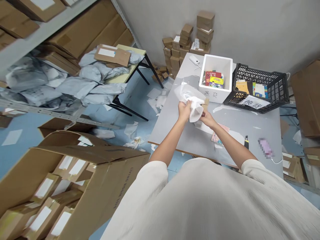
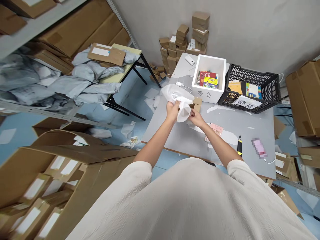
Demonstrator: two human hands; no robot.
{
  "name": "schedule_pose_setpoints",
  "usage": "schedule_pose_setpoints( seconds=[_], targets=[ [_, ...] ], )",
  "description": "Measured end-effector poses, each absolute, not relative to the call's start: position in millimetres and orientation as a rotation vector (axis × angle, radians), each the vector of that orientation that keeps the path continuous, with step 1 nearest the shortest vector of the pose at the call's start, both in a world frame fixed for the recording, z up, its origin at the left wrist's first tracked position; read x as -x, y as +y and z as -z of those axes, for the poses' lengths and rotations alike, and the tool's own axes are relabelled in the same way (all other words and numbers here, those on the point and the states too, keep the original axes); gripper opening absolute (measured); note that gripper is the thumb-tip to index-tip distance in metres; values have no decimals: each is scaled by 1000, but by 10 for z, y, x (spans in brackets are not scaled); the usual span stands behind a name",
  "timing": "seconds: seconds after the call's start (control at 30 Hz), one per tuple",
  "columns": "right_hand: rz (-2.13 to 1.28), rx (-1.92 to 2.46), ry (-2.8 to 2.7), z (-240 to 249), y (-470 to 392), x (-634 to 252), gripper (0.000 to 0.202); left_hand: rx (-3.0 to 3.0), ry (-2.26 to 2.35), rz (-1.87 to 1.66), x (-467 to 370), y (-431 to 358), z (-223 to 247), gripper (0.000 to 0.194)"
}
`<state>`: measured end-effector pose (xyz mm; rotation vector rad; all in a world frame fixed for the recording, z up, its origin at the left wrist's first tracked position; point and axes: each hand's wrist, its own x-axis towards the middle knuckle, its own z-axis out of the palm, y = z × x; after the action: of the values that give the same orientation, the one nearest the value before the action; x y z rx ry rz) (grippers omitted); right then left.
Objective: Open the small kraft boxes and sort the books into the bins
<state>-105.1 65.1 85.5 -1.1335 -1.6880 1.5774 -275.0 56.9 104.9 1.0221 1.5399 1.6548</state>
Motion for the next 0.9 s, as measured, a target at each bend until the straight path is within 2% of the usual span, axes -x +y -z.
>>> schedule_pose_setpoints(
  seconds=[0.13,0.2,0.33,0.47,0.53,0.63,0.9],
  targets=[
    [-1485,1310,-1677,-753,716,998,51,-1173,1797,-1604,2992,556,-1069,18],
    [-1368,1362,-1722,-751,747,954,44,-1414,1880,-1408,3087,520,-1076,12],
    [-1195,1389,-1838,-800,794,908,31,-1793,1799,-975,3084,464,-1042,13],
    [-1105,1420,-1939,-836,816,893,23,-1872,1658,-811,2932,484,-997,15],
    [-1089,1413,-1972,-849,829,875,20,-1883,1589,-765,2885,520,-988,25],
    [-1101,1357,-2010,-875,854,828,19,-1879,1488,-728,2887,589,-986,34],
    [-1178,1322,-2198,-807,878,751,36,-2050,1512,-528,2866,630,-916,7]
  ],
)
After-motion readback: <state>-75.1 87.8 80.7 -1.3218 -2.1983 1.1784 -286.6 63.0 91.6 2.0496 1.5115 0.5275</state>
